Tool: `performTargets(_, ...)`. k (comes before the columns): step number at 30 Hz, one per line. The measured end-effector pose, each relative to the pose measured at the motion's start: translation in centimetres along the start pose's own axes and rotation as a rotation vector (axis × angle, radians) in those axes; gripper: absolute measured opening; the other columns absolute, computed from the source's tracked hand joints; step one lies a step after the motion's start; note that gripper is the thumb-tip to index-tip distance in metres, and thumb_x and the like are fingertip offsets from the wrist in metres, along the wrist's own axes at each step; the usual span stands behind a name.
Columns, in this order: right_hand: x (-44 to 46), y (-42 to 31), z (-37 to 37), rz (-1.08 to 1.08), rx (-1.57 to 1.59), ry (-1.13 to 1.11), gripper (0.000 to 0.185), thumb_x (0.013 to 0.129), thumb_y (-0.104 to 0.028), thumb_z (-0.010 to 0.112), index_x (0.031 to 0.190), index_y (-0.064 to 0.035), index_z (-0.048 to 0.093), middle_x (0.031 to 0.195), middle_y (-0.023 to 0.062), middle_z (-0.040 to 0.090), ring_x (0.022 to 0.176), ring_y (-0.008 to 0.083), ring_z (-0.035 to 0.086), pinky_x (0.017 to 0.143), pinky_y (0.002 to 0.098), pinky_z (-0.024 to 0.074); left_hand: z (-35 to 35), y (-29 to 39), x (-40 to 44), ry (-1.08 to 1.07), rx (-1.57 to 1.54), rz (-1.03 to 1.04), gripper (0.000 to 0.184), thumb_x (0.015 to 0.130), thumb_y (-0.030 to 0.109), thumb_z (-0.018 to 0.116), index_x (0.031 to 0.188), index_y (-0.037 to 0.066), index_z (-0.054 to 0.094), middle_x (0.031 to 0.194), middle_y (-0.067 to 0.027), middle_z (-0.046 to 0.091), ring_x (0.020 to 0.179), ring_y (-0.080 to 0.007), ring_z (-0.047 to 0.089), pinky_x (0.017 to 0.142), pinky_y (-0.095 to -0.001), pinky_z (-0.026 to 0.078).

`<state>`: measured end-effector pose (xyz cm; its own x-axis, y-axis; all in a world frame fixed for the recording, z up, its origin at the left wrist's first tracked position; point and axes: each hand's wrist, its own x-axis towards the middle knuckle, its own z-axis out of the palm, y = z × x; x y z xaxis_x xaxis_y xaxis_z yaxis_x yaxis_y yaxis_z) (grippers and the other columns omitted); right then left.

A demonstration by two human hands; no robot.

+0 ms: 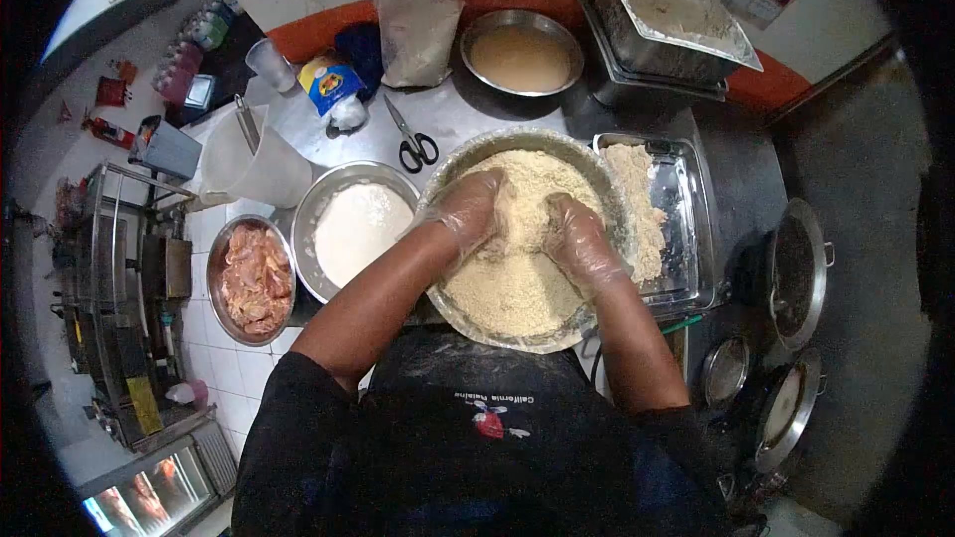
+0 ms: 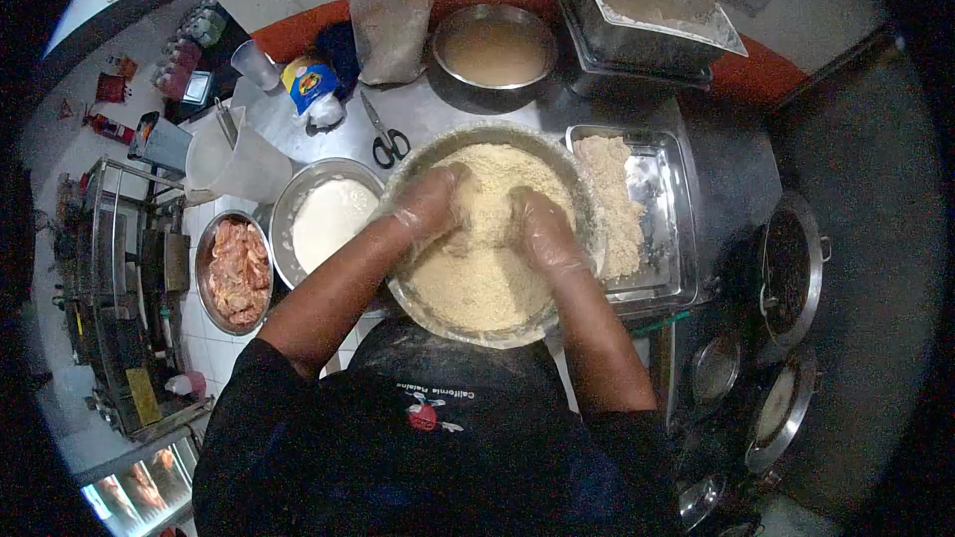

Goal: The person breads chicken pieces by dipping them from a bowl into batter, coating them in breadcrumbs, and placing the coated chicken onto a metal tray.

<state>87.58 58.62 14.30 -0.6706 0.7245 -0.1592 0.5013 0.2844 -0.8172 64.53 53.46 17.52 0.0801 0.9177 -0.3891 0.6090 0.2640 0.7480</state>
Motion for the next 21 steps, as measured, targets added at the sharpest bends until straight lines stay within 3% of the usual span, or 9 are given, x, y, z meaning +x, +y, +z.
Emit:
performTargets(1,-0.6,-0.4,-0.2,-0.026,-0.376,-0.025,0.046,0.088,-0.017,0.070,0.130,-0.0031,0.058,0.115,0.0188,0.065,0.106,0.0293,0.063,0.091,0.0412,0.0521,-0.4,1.2,-1.6,0.070,-0.269,-0.029,0.070,0.075,0.033,0.085,0.133,0.004,0.057,0.122,-0.0206,0.066,0.117,-0.0380,0.063,0.090,-0.0439,0.054)
performTargets(3,-2.3,-0.7,-0.5,-0.078,-1.131,-0.068,0.042,0.097,-0.022,0.054,0.134,-0.0015,0.054,0.125,0.0209,0.061,0.115,0.0351,0.060,0.093,0.0472,0.0518,-0.3,3.2,-4.1,0.095,0.594,-0.148,0.075,0.078,0.047,0.081,0.132,0.001,0.056,0.121,-0.0245,0.065,0.117,-0.0396,0.063,0.091,-0.0457,0.054)
performTargets(5,-4.1,3.2,1.6,-0.222,-1.139,0.108,0.065,0.080,-0.017,0.070,0.136,0.0064,0.048,0.129,0.0253,0.055,0.121,0.0403,0.056,0.099,0.0452,0.0493,4.6,1.2,-7.4,0.129,0.984,-0.134,0.080,0.080,0.057,0.075,0.131,-0.002,0.056,0.120,-0.0253,0.065,0.116,-0.0387,0.063,0.091,-0.0474,0.053)
performTargets(7,-4.6,-2.1,1.4,0.344,-0.830,-0.306,0.052,0.092,-0.014,0.058,0.139,0.0017,0.045,0.130,0.0265,0.058,0.122,0.0458,0.056,0.098,0.0527,0.0498,6.2,1.4,-8.1,0.033,0.942,-0.149,0.078,0.082,0.057,0.075,0.129,-0.002,0.058,0.118,-0.0240,0.066,0.114,-0.0379,0.065,0.091,-0.0479,0.054)
performTargets(11,-4.5,-6.1,0.9,0.590,-0.458,-0.337,0.067,0.083,-0.020,0.074,0.138,0.0042,0.044,0.128,0.0283,0.060,0.119,0.0401,0.061,0.101,0.0462,0.0500,6.4,1.5,-7.4,-0.116,0.583,-0.210,0.067,0.083,0.049,0.074,0.123,-0.004,0.062,0.109,-0.0224,0.069,0.104,-0.0390,0.068,0.089,-0.0483,0.054)
performTargets(15,-5.7,-0.3,3.4,0.376,0.148,-0.143,0.068,0.081,-0.006,0.069,0.143,0.0041,0.043,0.125,0.0170,0.064,0.117,0.0267,0.061,0.101,0.0372,0.0481,8.5,-1.8,-5.1,-0.222,0.455,-0.211,0.057,0.080,0.037,0.077,0.118,-0.003,0.065,0.102,-0.0225,0.071,0.097,-0.0417,0.069,0.087,-0.0482,0.054)
performTargets(17,-5.5,-1.7,2.9,0.358,0.563,0.077,0.072,0.080,0.002,0.065,0.148,0.0034,0.039,0.129,0.0137,0.061,0.118,0.0219,0.058,0.101,0.0335,0.0469,6.8,-0.5,-6.0,0.066,0.352,-0.073,0.056,0.078,0.031,0.078,0.120,-0.003,0.063,0.111,-0.0251,0.068,0.105,-0.0419,0.066,0.091,-0.0471,0.053)
performTargets(19,-5.7,-1.8,1.9,0.294,0.613,0.110,0.074,0.082,0.005,0.062,0.151,0.0028,0.036,0.135,0.0166,0.060,0.121,0.0234,0.058,0.101,0.0331,0.0468,3.2,2.8,-7.4,0.097,0.333,-0.063,0.063,0.080,0.027,0.076,0.132,-0.002,0.055,0.126,-0.0251,0.060,0.118,-0.0409,0.060,0.098,-0.0459,0.050)
performTargets(21,-5.9,-3.8,0.3,0.201,0.084,0.202,0.077,0.081,-0.001,0.070,0.151,0.0034,0.035,0.137,0.0280,0.057,0.125,0.0368,0.059,0.106,0.0390,0.0469,2.5,3.3,-7.6,0.126,0.314,-0.047,0.071,0.082,0.022,0.074,0.144,-0.001,0.048,0.142,-0.0251,0.053,0.131,-0.0399,0.053,0.105,-0.0446,0.047)
